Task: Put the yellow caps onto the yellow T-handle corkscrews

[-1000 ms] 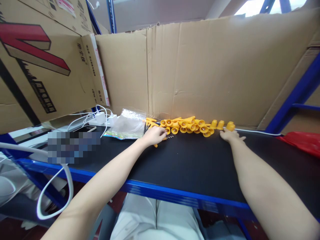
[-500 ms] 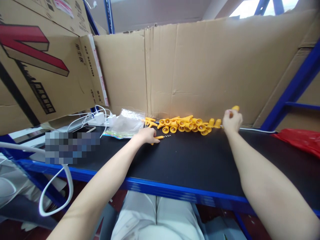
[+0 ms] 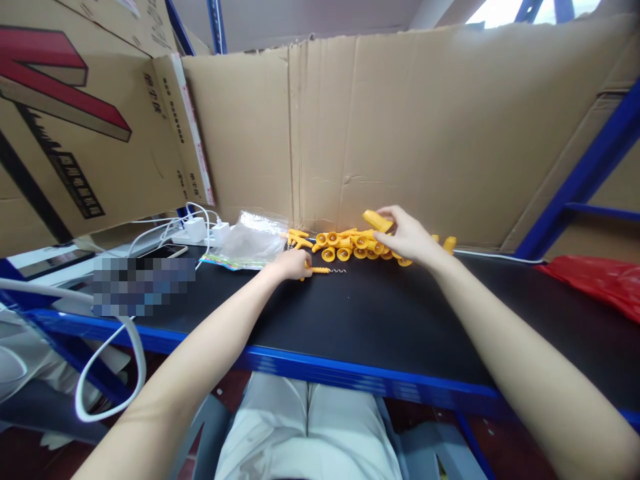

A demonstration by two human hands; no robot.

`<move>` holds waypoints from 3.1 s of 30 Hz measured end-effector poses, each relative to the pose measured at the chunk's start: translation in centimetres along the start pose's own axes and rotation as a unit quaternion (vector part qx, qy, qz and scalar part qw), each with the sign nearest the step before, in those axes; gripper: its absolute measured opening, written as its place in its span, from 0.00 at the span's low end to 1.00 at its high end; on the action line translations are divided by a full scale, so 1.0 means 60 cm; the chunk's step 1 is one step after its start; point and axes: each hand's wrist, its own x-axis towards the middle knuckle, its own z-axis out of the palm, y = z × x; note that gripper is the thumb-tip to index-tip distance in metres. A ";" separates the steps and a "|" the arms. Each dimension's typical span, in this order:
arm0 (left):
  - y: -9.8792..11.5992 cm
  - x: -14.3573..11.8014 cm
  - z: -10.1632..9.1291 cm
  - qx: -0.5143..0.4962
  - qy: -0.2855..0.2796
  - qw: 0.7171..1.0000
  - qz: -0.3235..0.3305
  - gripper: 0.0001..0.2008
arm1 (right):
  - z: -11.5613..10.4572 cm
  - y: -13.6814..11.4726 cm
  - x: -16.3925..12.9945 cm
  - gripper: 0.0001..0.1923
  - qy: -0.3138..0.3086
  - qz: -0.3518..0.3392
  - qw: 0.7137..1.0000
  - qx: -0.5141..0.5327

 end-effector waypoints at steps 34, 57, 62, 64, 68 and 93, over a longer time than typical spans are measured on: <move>0.008 0.009 0.019 -0.110 0.141 0.981 0.076 0.14 | 0.092 0.031 -0.032 0.14 -0.106 -0.150 0.983 -0.008; 0.026 0.004 0.018 -0.154 0.216 0.960 0.091 0.11 | 0.084 0.011 -0.040 0.18 -0.024 -0.169 0.984 -0.045; 0.017 0.007 0.020 -0.114 0.232 0.958 0.122 0.13 | 0.093 0.025 -0.036 0.18 -0.014 -0.170 0.985 0.014; 0.014 0.010 0.024 -0.106 0.239 0.957 0.126 0.15 | 0.096 0.030 -0.033 0.17 -0.014 -0.177 0.983 0.040; 0.011 0.014 0.031 -0.101 0.243 0.953 0.152 0.16 | 0.099 0.031 -0.031 0.15 -0.019 -0.183 0.980 0.069; 0.011 0.011 0.022 -0.117 0.222 0.962 0.105 0.14 | 0.079 0.047 -0.021 0.21 -0.120 -0.066 0.950 0.281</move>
